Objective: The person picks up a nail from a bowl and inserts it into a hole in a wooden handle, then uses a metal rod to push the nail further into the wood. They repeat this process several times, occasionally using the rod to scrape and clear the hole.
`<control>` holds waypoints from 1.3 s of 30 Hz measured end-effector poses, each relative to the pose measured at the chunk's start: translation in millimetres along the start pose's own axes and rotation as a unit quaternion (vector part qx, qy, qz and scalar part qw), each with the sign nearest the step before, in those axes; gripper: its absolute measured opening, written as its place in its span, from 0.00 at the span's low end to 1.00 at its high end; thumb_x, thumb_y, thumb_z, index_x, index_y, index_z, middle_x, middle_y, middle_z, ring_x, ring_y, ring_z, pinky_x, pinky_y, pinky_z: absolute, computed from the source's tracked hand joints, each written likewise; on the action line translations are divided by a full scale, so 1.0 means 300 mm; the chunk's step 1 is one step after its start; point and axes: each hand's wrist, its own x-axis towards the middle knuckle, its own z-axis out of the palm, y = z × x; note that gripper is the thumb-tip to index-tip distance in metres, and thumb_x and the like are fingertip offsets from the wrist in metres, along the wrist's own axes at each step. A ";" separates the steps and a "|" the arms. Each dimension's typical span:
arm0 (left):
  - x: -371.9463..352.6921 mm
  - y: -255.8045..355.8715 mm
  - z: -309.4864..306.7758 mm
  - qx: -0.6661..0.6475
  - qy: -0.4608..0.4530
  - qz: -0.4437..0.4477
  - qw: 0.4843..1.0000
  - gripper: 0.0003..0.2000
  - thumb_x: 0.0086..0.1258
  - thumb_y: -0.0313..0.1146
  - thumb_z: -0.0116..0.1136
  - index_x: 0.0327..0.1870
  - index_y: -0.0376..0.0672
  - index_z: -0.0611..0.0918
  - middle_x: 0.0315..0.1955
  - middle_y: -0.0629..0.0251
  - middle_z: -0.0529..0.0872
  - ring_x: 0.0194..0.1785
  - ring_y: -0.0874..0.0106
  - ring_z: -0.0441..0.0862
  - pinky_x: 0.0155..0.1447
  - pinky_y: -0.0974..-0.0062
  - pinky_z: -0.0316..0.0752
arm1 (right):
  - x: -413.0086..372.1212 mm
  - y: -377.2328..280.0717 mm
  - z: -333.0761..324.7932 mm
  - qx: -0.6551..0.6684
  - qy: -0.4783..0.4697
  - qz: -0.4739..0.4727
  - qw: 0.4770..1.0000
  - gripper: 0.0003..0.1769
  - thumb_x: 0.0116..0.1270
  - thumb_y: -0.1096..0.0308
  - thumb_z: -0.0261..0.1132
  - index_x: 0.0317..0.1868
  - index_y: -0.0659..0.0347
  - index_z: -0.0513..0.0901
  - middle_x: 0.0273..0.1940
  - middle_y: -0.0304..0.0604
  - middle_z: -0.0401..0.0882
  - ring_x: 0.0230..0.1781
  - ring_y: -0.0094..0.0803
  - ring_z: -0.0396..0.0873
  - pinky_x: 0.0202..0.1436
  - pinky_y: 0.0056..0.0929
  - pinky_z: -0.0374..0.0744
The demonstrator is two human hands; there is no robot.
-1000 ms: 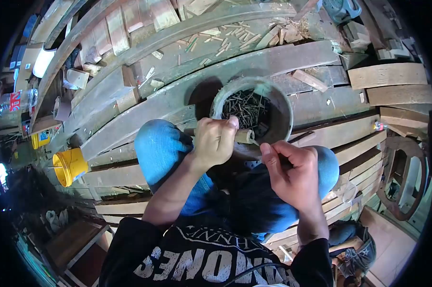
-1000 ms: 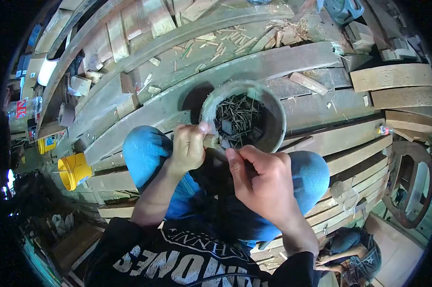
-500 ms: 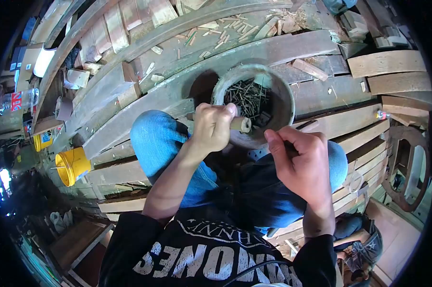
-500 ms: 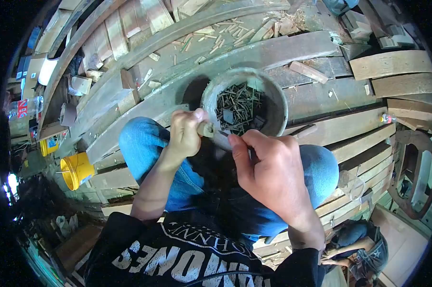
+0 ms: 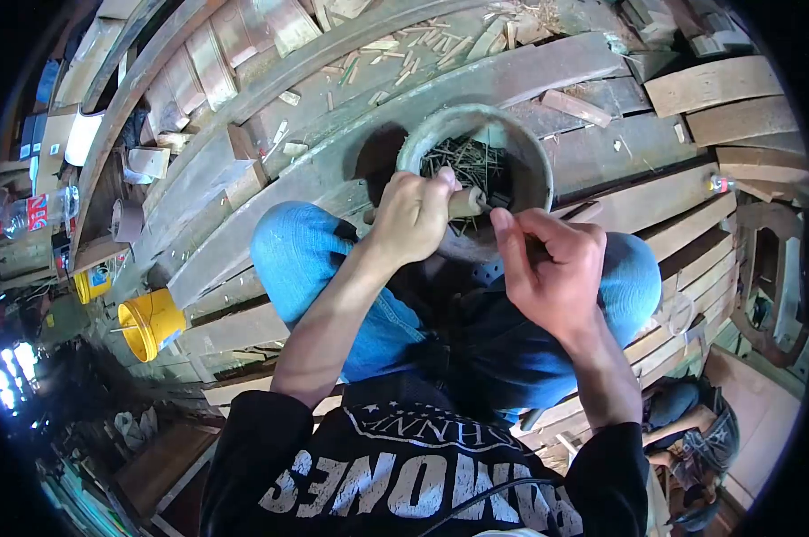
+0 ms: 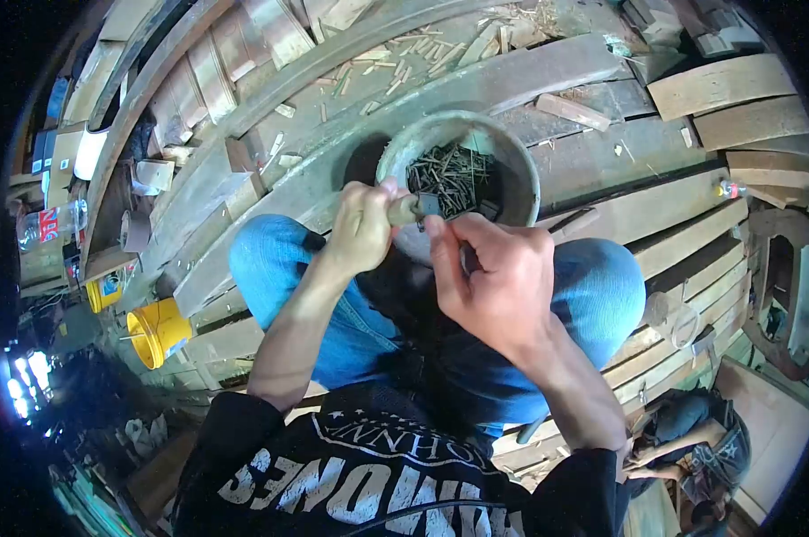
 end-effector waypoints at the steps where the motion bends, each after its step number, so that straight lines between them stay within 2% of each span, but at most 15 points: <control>1: 0.011 -0.003 -0.002 0.036 -0.008 -0.017 0.999 0.25 0.75 0.44 0.38 0.22 0.38 0.80 0.09 0.60 0.74 0.15 0.60 0.73 0.28 0.64 0.71 | -0.003 0.009 0.003 0.008 0.008 0.024 1.000 0.13 0.61 0.72 0.67 0.20 0.64 0.76 0.12 0.48 0.70 0.09 0.43 0.70 0.14 0.33 0.66; 2: 0.020 0.000 0.002 0.033 -0.005 -0.012 0.999 0.25 0.75 0.44 0.38 0.22 0.38 0.80 0.09 0.60 0.74 0.15 0.60 0.73 0.28 0.64 0.71 | -0.002 0.024 0.007 0.013 0.017 0.044 0.999 0.14 0.62 0.72 0.66 0.19 0.64 0.76 0.12 0.47 0.70 0.08 0.41 0.68 0.13 0.31 0.65; 4: 0.033 0.009 0.018 0.262 -0.119 -0.096 0.953 0.27 0.73 0.43 0.37 0.22 0.33 0.83 0.20 0.45 0.82 0.29 0.46 0.82 0.41 0.52 0.76 | 0.010 0.011 0.005 0.043 0.035 0.048 0.997 0.15 0.62 0.72 0.67 0.19 0.64 0.76 0.10 0.43 0.67 0.06 0.33 0.64 0.13 0.27 0.62; 5: 0.009 -0.065 0.097 0.332 -0.182 -0.054 0.924 0.28 0.71 0.45 0.38 0.21 0.33 0.83 0.22 0.45 0.83 0.31 0.45 0.83 0.44 0.50 0.77 | 0.044 -0.052 -0.025 0.100 0.069 -0.038 0.992 0.15 0.62 0.71 0.67 0.19 0.63 0.76 0.10 0.40 0.65 0.06 0.27 0.62 0.13 0.25 0.60; 6: -0.018 -0.056 0.109 0.231 -0.141 0.008 0.963 0.27 0.71 0.45 0.39 0.21 0.33 0.83 0.22 0.43 0.82 0.31 0.46 0.83 0.43 0.49 0.76 | 0.065 -0.092 -0.045 0.165 0.088 -0.124 0.975 0.16 0.63 0.70 0.68 0.19 0.63 0.75 0.10 0.37 0.63 0.07 0.21 0.60 0.13 0.23 0.58; 8: 0.008 -0.051 0.101 0.081 -0.116 -0.112 0.984 0.27 0.71 0.45 0.40 0.20 0.33 0.83 0.20 0.42 0.81 0.27 0.47 0.82 0.39 0.52 0.75 | 0.064 -0.051 0.000 0.286 0.081 0.012 0.955 0.18 0.69 0.71 0.63 0.19 0.66 0.74 0.13 0.28 0.64 0.16 0.10 0.58 0.17 0.17 0.55; 10: 0.018 0.021 0.020 -0.072 -0.053 -0.158 0.983 0.26 0.70 0.45 0.42 0.16 0.33 0.78 0.09 0.60 0.75 0.16 0.68 0.74 0.26 0.67 0.68 | 0.024 0.011 0.001 0.280 0.086 0.082 0.953 0.18 0.70 0.71 0.62 0.20 0.67 0.74 0.15 0.28 0.67 0.18 0.09 0.58 0.18 0.17 0.56; 13: 0.015 0.015 -0.018 -0.231 -0.025 -0.127 0.964 0.25 0.70 0.46 0.43 0.11 0.40 0.69 0.09 0.69 0.66 0.15 0.76 0.60 0.27 0.75 0.57 | -0.006 0.013 0.002 0.252 0.063 0.094 0.961 0.18 0.69 0.70 0.63 0.20 0.67 0.75 0.13 0.29 0.65 0.16 0.10 0.56 0.17 0.19 0.54; 22: -0.008 0.013 -0.009 -0.253 -0.015 -0.095 0.963 0.25 0.67 0.45 0.47 0.11 0.37 0.70 0.09 0.66 0.68 0.14 0.76 0.64 0.22 0.74 0.58 | -0.003 -0.052 -0.012 0.010 0.004 0.003 1.000 0.14 0.63 0.70 0.67 0.21 0.62 0.75 0.11 0.42 0.68 0.07 0.33 0.67 0.14 0.30 0.64; 29: 0.001 -0.054 0.002 0.067 0.016 0.097 0.993 0.22 0.70 0.36 0.43 0.13 0.35 0.72 0.09 0.54 0.71 0.15 0.55 0.72 0.23 0.63 0.65 | -0.003 -0.046 -0.036 -0.235 -0.022 -0.064 0.970 0.14 0.62 0.68 0.66 0.19 0.59 0.74 0.13 0.43 0.73 0.10 0.41 0.73 0.14 0.35 0.68; 31: 0.003 -0.044 0.011 0.084 0.051 0.118 0.988 0.23 0.71 0.36 0.44 0.12 0.36 0.72 0.09 0.51 0.72 0.17 0.50 0.75 0.24 0.58 0.68 | 0.007 -0.006 -0.025 -0.080 -0.021 -0.025 0.996 0.14 0.61 0.69 0.67 0.18 0.60 0.76 0.12 0.43 0.72 0.10 0.42 0.72 0.14 0.34 0.67; 35: 0.023 -0.020 0.027 0.047 0.034 0.041 0.998 0.21 0.72 0.33 0.42 0.15 0.35 0.76 0.13 0.47 0.76 0.21 0.50 0.79 0.27 0.55 0.72 | 0.026 0.010 -0.024 -0.009 -0.019 0.051 0.998 0.14 0.60 0.69 0.67 0.18 0.61 0.78 0.11 0.44 0.71 0.09 0.40 0.70 0.14 0.32 0.65; 36: 0.036 -0.020 0.021 0.047 0.036 0.046 0.997 0.21 0.72 0.33 0.42 0.15 0.35 0.76 0.13 0.47 0.76 0.21 0.50 0.79 0.27 0.55 0.72 | 0.025 0.027 -0.004 0.106 0.002 0.074 0.992 0.15 0.62 0.69 0.67 0.18 0.63 0.78 0.11 0.40 0.69 0.09 0.33 0.66 0.15 0.29 0.62; 38: 0.061 -0.017 0.021 0.323 -0.069 0.118 0.936 0.21 0.71 0.32 0.41 0.18 0.36 0.80 0.14 0.46 0.78 0.22 0.49 0.80 0.31 0.55 0.75 | 0.027 0.049 0.014 0.325 0.039 0.115 0.938 0.18 0.66 0.68 0.65 0.18 0.65 0.77 0.11 0.33 0.67 0.10 0.18 0.59 0.15 0.22 0.56; 39: 0.041 0.006 0.063 0.348 -0.120 0.049 0.928 0.21 0.71 0.34 0.40 0.18 0.36 0.81 0.15 0.47 0.79 0.22 0.48 0.80 0.34 0.52 0.76 | 0.028 0.023 -0.062 0.322 -0.019 0.037 0.946 0.18 0.70 0.70 0.60 0.19 0.65 0.75 0.16 0.31 0.68 0.17 0.14 0.61 0.20 0.18 0.57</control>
